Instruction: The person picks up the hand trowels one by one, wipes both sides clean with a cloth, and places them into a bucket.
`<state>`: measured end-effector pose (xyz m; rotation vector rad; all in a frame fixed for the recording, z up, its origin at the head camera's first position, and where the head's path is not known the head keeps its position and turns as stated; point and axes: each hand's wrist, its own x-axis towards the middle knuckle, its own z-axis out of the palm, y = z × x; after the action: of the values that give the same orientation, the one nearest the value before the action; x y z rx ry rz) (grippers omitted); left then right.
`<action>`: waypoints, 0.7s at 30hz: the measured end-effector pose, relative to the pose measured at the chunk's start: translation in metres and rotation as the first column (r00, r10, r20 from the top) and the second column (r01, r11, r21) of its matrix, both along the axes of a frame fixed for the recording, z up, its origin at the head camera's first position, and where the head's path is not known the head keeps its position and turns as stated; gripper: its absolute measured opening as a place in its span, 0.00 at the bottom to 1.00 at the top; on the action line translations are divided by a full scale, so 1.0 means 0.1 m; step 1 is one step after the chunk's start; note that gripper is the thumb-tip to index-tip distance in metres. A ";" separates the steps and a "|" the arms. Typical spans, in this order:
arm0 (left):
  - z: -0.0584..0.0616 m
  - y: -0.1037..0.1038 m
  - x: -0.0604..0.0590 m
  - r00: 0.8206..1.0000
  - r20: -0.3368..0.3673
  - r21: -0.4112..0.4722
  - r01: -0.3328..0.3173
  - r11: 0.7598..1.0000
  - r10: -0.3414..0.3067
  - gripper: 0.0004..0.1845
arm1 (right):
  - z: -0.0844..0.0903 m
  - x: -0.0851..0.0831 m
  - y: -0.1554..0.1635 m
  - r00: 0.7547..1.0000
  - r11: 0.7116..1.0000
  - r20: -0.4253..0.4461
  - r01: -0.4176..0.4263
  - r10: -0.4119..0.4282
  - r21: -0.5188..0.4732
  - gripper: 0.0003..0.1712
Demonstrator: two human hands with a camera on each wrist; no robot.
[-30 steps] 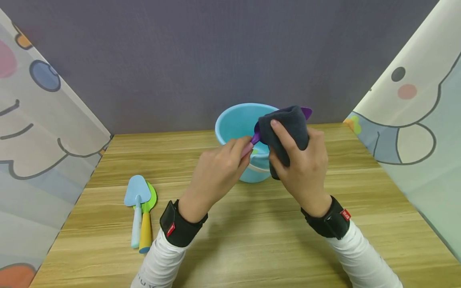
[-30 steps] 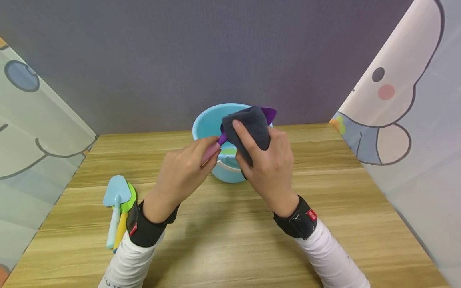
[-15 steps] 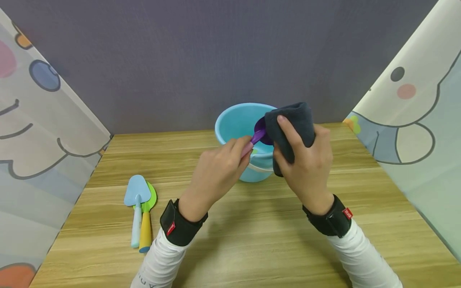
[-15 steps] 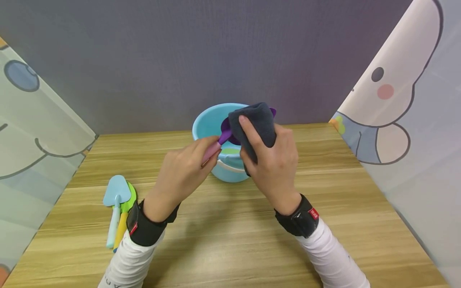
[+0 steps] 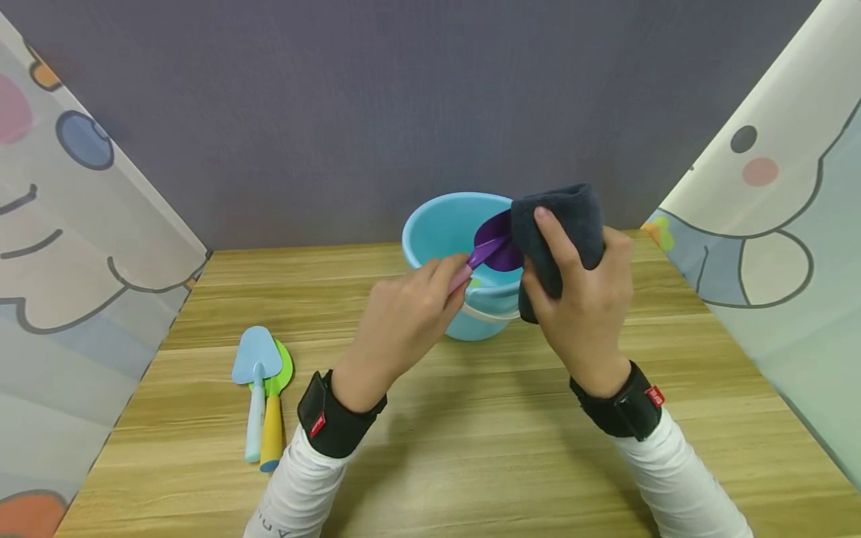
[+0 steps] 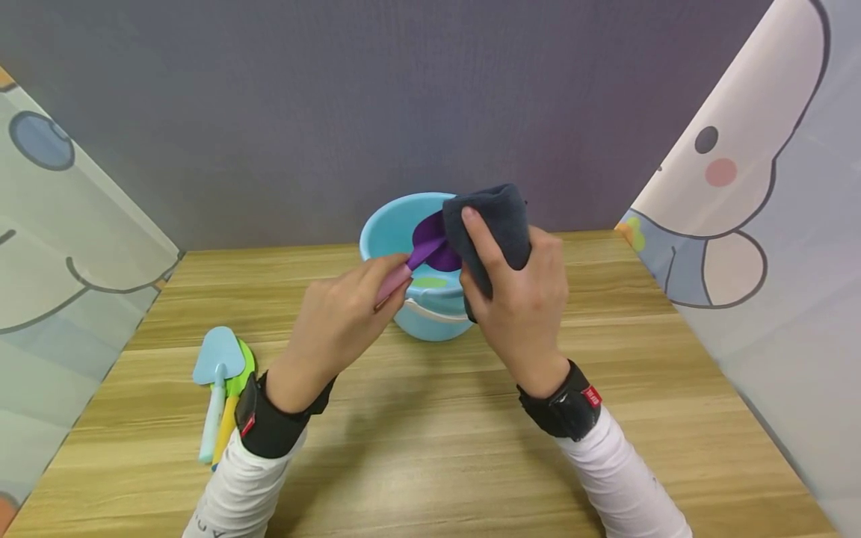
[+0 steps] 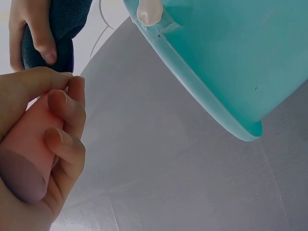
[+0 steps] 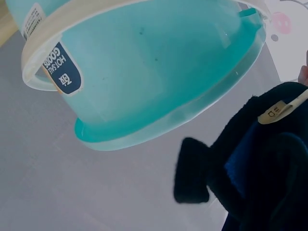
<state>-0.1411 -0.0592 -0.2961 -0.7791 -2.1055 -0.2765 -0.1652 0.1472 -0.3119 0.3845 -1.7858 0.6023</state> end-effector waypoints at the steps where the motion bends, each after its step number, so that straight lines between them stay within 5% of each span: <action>1: 0.00 0.00 0.00 1.000 0.000 -0.002 -0.002 1.000 0.002 0.10 | 0.00 0.00 0.00 1.000 1.000 0.000 0.003 -0.003 -0.006 0.27; 21: 0.03 -0.04 0.00 1.000 0.008 -0.034 -0.028 0.999 0.028 0.12 | 0.05 -0.03 0.08 0.999 0.997 0.024 0.035 -0.034 -0.066 0.26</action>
<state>-0.1412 -0.0634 -0.2934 -0.7686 -2.1322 -0.2300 -0.1678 0.1554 -0.3069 0.3016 -1.7857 0.6427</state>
